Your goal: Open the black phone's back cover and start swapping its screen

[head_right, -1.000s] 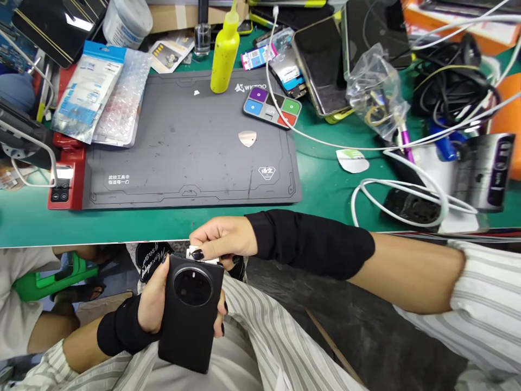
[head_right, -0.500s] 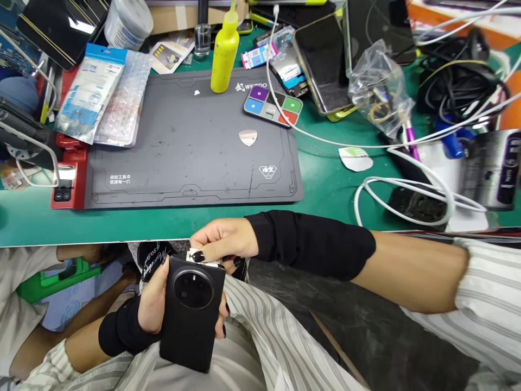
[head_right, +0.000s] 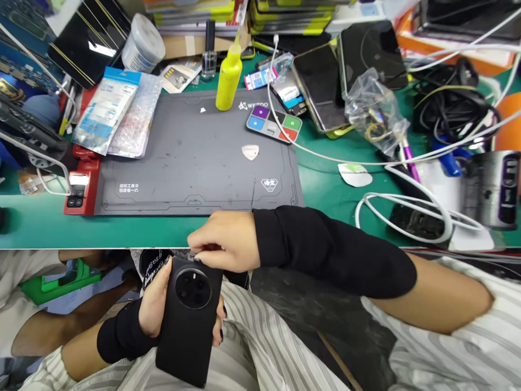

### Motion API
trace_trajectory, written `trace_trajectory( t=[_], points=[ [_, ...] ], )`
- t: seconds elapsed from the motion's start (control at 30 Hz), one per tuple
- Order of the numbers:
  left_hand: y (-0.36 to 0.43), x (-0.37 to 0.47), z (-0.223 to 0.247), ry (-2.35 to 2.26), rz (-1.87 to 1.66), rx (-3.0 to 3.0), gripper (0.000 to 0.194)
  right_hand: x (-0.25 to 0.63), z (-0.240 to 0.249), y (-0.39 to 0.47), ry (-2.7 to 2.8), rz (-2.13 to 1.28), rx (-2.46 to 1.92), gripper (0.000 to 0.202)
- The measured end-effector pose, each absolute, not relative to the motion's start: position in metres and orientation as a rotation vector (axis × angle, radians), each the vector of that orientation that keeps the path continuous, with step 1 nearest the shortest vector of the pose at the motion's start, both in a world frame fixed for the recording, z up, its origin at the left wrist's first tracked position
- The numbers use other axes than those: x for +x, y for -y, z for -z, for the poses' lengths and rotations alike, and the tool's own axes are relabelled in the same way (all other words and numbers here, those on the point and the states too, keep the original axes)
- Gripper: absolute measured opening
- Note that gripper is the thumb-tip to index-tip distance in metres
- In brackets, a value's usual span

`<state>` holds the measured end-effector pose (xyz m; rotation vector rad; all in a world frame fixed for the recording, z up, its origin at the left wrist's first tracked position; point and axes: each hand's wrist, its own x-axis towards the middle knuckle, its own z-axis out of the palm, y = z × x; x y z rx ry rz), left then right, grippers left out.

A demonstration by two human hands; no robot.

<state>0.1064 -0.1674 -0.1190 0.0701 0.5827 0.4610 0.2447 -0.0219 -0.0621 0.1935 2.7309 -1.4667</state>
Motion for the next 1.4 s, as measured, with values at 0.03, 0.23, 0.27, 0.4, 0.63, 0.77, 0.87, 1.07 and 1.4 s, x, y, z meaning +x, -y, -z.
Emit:
trace_trajectory(
  t=[0.03, 0.23, 0.27, 0.4, 0.63, 0.77, 0.87, 1.07, 1.4],
  points=[
    [0.167, 0.105, 0.117, -0.586, -0.473, 0.080, 0.097, 0.244, 0.057, 0.020, -2.822, 1.374, 0.126, 0.020],
    [0.157, 0.100, 0.103, -0.559, -0.467, 0.124, 0.099, 0.241, 0.030, -0.036, -3.086, 1.279, 0.351, 0.024],
    [0.152, 0.098, 0.100, -0.564, -0.483, 0.138, 0.099, 0.238, 0.029, -0.050, -3.168, 1.206, 0.673, 0.026],
    [0.122, 0.086, 0.079, -0.609, -0.639, 0.147, 0.093, 0.218, 0.040, -0.096, -3.103, 0.767, 1.525, 0.024],
    [0.065, 0.054, 0.047, -0.726, -0.830, 0.432, 0.082, 0.198, 0.044, -0.115, -2.868, 0.873, 1.784, 0.021],
    [0.023, 0.033, 0.037, -0.855, -0.756, 0.882, 0.082, 0.214, 0.038, -0.118, -2.951, 0.717, 1.806, 0.031],
    [-0.008, 0.012, 0.032, -0.971, -0.599, 1.331, 0.082, 0.243, 0.036, -0.114, -3.036, 0.389, 1.559, 0.023],
    [-0.037, 0.021, 0.021, -1.171, -0.180, 2.135, 0.075, 0.288, 0.053, -0.105, -2.830, 0.511, 1.313, 0.036],
    [0.007, 0.053, 0.045, -1.893, -0.145, 2.549, 0.046, 0.297, 0.073, -0.108, -2.838, 0.719, 1.490, 0.024]
  ],
)
